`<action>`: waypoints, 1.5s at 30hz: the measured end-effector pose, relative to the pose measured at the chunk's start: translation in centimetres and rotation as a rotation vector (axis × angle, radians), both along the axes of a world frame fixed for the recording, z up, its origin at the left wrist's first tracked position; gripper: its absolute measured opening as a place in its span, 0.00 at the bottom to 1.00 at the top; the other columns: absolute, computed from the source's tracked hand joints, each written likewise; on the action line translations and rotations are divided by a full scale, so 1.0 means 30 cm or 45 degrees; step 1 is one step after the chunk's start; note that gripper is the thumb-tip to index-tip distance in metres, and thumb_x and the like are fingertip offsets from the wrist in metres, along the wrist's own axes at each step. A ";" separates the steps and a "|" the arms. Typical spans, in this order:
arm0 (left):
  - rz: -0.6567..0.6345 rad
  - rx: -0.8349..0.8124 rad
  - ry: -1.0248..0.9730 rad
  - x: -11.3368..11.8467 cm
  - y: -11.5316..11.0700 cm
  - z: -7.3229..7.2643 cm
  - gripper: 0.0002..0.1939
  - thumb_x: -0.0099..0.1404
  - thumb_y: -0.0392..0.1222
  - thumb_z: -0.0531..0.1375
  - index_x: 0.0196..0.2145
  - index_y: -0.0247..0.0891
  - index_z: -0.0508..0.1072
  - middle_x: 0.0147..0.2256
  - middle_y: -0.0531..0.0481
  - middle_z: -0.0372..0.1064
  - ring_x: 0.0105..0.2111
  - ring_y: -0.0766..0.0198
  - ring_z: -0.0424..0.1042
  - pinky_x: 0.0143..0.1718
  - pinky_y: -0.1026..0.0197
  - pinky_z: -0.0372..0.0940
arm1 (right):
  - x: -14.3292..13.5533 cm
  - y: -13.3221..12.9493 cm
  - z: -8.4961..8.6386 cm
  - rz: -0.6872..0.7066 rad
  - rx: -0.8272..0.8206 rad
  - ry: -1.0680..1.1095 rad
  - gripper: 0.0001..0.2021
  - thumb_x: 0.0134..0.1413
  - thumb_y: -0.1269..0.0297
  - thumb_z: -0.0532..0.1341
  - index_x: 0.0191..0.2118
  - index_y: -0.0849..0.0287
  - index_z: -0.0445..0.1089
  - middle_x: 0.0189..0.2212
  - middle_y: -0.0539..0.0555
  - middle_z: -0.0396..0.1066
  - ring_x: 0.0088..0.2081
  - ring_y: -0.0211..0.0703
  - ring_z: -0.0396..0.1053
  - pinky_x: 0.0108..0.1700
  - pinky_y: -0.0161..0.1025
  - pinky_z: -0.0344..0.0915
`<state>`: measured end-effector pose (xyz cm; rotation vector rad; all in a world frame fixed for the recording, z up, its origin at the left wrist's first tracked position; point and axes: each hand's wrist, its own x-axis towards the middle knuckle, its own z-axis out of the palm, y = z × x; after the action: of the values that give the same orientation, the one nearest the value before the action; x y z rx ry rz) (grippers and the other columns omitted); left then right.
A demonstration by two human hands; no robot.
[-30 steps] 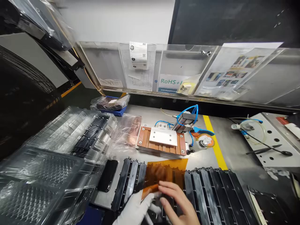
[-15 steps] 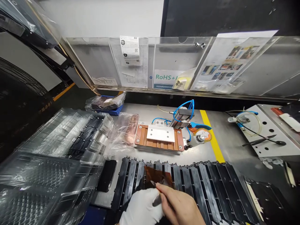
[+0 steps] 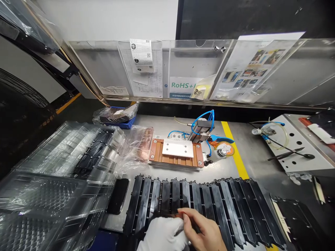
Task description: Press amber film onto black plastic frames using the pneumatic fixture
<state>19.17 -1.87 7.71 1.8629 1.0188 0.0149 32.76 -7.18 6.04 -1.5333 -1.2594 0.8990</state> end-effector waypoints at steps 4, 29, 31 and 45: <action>-0.025 0.019 0.048 0.009 -0.003 0.012 0.13 0.65 0.42 0.53 0.29 0.40 0.76 0.27 0.50 0.78 0.25 0.65 0.71 0.25 0.66 0.55 | 0.000 0.003 0.022 -0.049 -0.149 0.156 0.11 0.57 0.54 0.59 0.34 0.52 0.75 0.27 0.48 0.78 0.27 0.37 0.74 0.33 0.27 0.68; 0.168 -0.324 0.151 -0.247 0.164 -0.093 0.25 0.64 0.64 0.52 0.31 0.41 0.77 0.11 0.59 0.57 0.12 0.70 0.59 0.20 0.69 0.57 | 0.431 -0.003 -0.001 -1.338 -0.089 1.232 0.05 0.55 0.60 0.66 0.34 0.54 0.76 0.29 0.44 0.78 0.29 0.31 0.75 0.34 0.25 0.74; -0.069 -0.005 0.283 -0.243 0.231 -0.115 0.21 0.64 0.61 0.56 0.31 0.43 0.78 0.16 0.57 0.65 0.18 0.67 0.67 0.26 0.67 0.61 | 0.445 -0.001 0.015 -1.260 -0.028 1.030 0.12 0.46 0.53 0.71 0.36 0.51 0.76 0.31 0.43 0.78 0.33 0.32 0.75 0.38 0.26 0.73; 0.042 -0.207 -0.295 -0.024 0.257 -0.030 0.11 0.61 0.44 0.63 0.41 0.42 0.80 0.36 0.52 0.79 0.37 0.63 0.75 0.41 0.66 0.65 | 0.206 0.141 0.042 0.196 -0.480 -0.068 0.13 0.55 0.51 0.60 0.33 0.54 0.75 0.31 0.50 0.78 0.35 0.43 0.74 0.39 0.35 0.68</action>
<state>18.45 5.84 6.80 1.6540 0.8635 0.1594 38.93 -2.96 7.31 -1.7775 -1.3119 1.2583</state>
